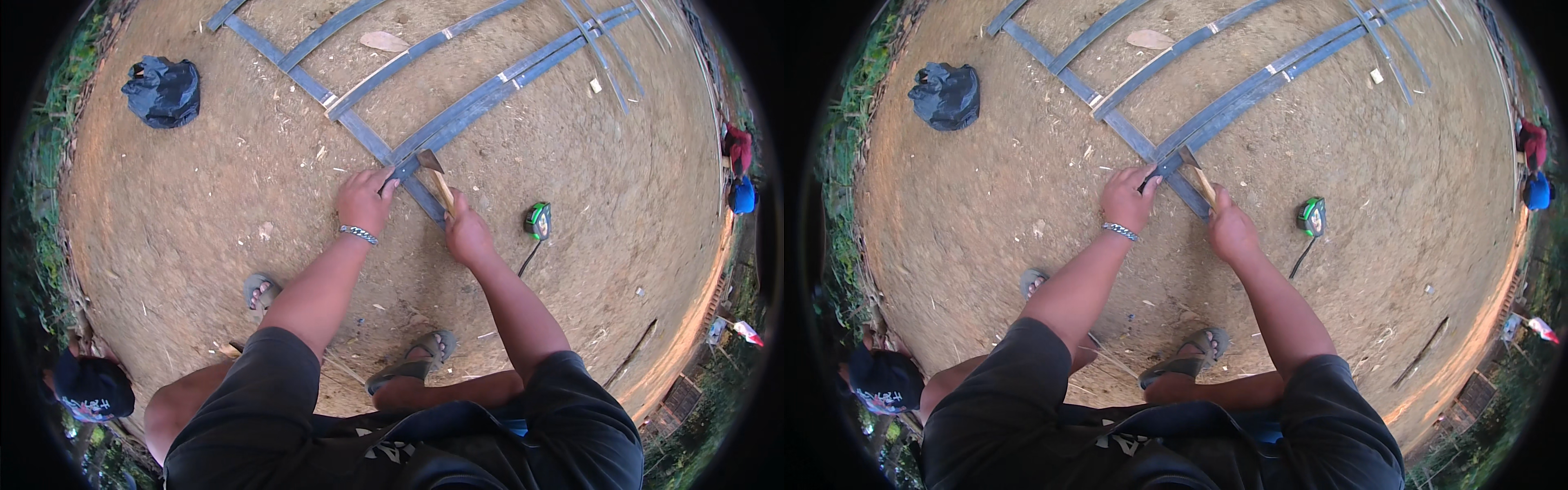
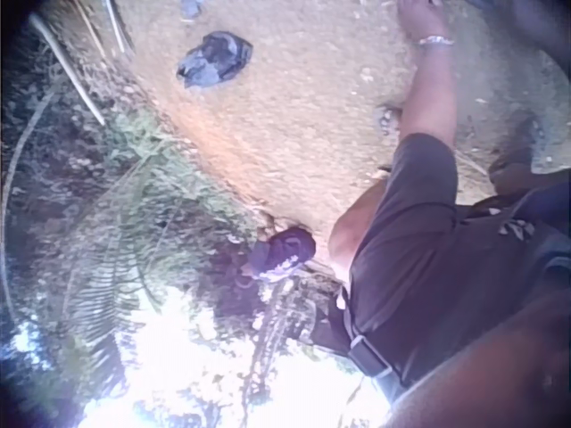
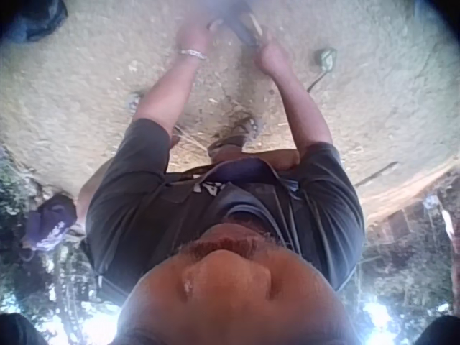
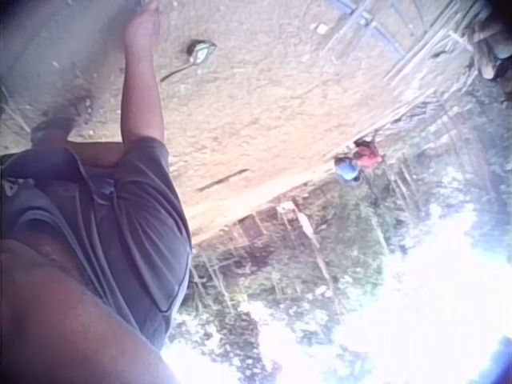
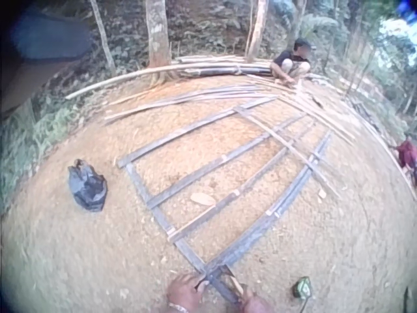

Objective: The person measures a wooden frame structure laid on the ground using a tape measure. They then use a hammer to drive nails into the joints of the frame to secure the pieces together. The person repeatedly measures and hammers different sections of the frame.

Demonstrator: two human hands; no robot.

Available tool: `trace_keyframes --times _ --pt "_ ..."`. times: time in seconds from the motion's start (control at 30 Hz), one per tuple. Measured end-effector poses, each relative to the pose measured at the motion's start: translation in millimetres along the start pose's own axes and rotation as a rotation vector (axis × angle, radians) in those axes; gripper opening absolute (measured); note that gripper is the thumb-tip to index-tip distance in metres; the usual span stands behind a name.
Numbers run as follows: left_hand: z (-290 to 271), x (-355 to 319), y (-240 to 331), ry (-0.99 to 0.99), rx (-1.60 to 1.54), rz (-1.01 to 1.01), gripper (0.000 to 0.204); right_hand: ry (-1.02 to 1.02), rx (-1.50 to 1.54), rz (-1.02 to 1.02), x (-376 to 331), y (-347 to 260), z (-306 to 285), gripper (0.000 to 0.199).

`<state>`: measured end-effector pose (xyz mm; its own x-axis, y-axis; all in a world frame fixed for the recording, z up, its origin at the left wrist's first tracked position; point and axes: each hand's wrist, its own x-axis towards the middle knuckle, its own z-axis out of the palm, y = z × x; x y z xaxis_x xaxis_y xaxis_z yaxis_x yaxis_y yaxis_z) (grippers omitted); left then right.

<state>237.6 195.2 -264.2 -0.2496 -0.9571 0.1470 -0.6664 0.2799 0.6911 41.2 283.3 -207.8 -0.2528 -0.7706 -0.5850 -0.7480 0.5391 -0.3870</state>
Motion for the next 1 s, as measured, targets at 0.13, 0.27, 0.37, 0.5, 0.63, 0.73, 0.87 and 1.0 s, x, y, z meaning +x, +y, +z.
trace_keyframes --times 0.13,0.27,0.37,0.5,0.63,0.73,0.87,1.0 --pt "10.8 -9.0 -5.0 0.083 0.018 0.041 0.015 -0.016 -0.007 -0.008 2.5 9.3 5.4 0.050" --pt "13.1 -7.5 3.1 0.063 0.076 -0.018 0.014 -0.017 -0.011 -0.103 2.6 24.8 5.7 0.052" --pt "12.4 -7.9 0.8 0.040 0.068 -0.045 0.015 -0.017 0.013 -0.184 -3.2 19.4 -1.4 0.055" --pt "9.8 -7.2 1.9 0.024 0.073 -0.071 0.014 0.213 0.040 -0.440 -31.8 5.3 -0.5 0.059" --pt "11.8 -6.7 2.5 0.047 0.073 -0.065 0.012 0.043 -0.093 -0.297 -34.6 5.3 3.7 0.059" --pt "11.2 -6.4 3.2 0.041 0.077 -0.074 0.010 0.063 -0.028 -0.342 -34.7 10.4 6.6 0.059" --pt "15.3 -8.1 1.0 0.075 0.054 -0.073 0.010 0.203 0.098 -0.480 -42.9 7.9 4.7 0.061" --pt "15.5 -7.5 1.4 0.066 0.046 -0.070 0.012 0.158 0.033 -0.387 -38.6 7.8 6.1 0.061"
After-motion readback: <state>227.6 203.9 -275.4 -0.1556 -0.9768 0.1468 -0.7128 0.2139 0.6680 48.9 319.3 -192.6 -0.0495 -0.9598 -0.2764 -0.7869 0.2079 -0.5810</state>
